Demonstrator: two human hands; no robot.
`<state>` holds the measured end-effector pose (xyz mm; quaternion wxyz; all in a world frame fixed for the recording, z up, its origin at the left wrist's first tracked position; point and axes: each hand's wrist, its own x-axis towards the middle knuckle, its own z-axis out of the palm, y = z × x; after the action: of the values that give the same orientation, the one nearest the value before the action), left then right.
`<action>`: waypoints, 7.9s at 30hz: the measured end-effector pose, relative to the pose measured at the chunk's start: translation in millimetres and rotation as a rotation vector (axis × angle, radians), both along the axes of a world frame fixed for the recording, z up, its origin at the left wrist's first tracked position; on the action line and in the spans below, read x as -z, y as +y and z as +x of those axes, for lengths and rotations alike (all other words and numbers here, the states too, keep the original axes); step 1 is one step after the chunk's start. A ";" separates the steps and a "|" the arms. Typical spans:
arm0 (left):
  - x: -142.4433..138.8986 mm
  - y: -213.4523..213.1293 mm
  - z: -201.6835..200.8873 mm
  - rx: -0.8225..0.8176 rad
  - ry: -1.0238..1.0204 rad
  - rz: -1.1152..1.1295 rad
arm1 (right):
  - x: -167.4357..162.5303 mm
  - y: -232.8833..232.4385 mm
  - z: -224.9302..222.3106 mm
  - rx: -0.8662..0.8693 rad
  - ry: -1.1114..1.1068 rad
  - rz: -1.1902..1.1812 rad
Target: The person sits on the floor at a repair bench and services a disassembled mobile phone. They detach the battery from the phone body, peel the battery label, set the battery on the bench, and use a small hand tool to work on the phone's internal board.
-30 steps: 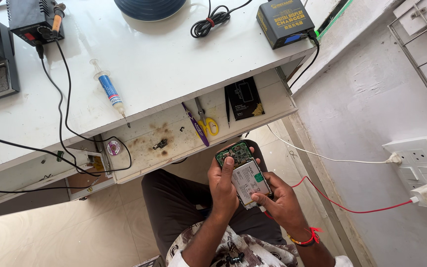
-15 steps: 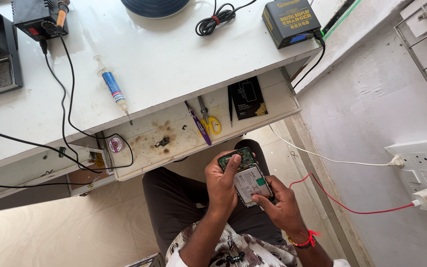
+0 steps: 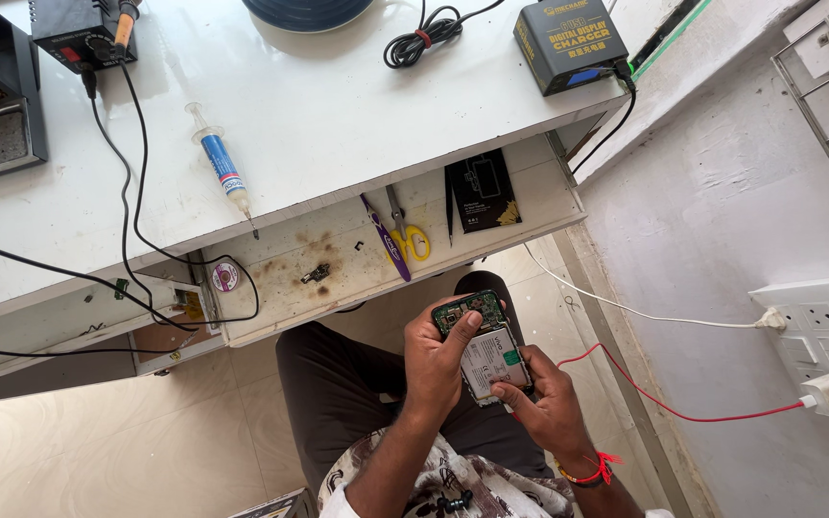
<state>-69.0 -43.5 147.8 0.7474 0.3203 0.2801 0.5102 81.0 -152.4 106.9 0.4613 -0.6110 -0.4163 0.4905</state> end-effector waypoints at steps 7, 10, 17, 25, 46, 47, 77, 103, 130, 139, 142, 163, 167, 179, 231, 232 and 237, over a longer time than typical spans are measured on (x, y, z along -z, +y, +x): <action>10.4 -3.8 3.3 -0.038 0.056 -0.021 | -4.2 -0.4 -2.9 -0.002 0.019 0.015; 14.8 -2.6 4.6 -0.046 -0.025 -0.075 | -7.0 0.1 -2.7 -0.023 0.035 0.066; 28.3 19.0 -4.1 -0.194 -0.229 -0.230 | -12.2 -5.2 21.4 -0.153 0.129 -0.146; 35.4 23.0 -2.1 -0.237 -0.236 -0.208 | -8.5 -12.0 -2.6 0.128 0.126 -0.018; 39.1 25.8 1.5 -0.206 -0.173 -0.247 | -31.8 -5.4 -3.1 -0.147 -0.458 0.225; 40.1 25.5 2.1 -0.202 -0.173 -0.252 | -32.7 -4.4 -3.0 -0.148 -0.457 0.183; 42.5 26.1 -3.8 -0.234 -0.204 -0.346 | -47.6 -8.8 0.2 -0.043 -0.385 0.102; 18.0 19.6 10.8 -0.233 -0.180 -0.286 | -49.4 -15.5 -1.7 -0.020 -0.306 0.173; -15.6 -32.8 7.2 -0.091 -0.100 -0.225 | -45.6 -43.1 13.3 -0.081 0.239 -0.211; -38.7 -59.7 -11.5 0.037 0.318 0.003 | -36.1 -71.3 10.6 -0.088 0.285 -0.178; -38.3 -63.4 -14.2 0.066 0.299 0.010 | -36.2 -77.3 11.4 -0.103 0.237 -0.224; -7.6 -38.7 -2.7 0.180 -0.421 -0.143 | -33.1 -68.9 -6.6 -0.019 0.272 -0.220; -5.5 -34.8 -9.2 0.241 -0.451 -0.156 | -40.7 -67.4 -13.4 -0.052 0.195 -0.212; -21.4 -51.1 -26.1 0.167 -0.340 -0.149 | -39.8 -85.4 -11.1 -0.146 0.031 -0.173; -40.4 -78.5 -45.7 0.046 -0.093 0.012 | -127.9 31.5 -39.2 -0.206 -0.104 0.093; -40.8 -78.0 -47.2 0.055 -0.098 0.008 | -127.3 29.9 -41.2 -0.195 -0.106 0.080; -41.4 -79.7 -52.3 0.066 -0.090 0.022 | -123.8 22.4 -47.7 -0.162 -0.123 0.068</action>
<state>-121.2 -123.2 189.2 0.7721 0.3144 0.2296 0.5023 33.3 -130.1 230.7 0.4142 -0.5882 -0.5084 0.4733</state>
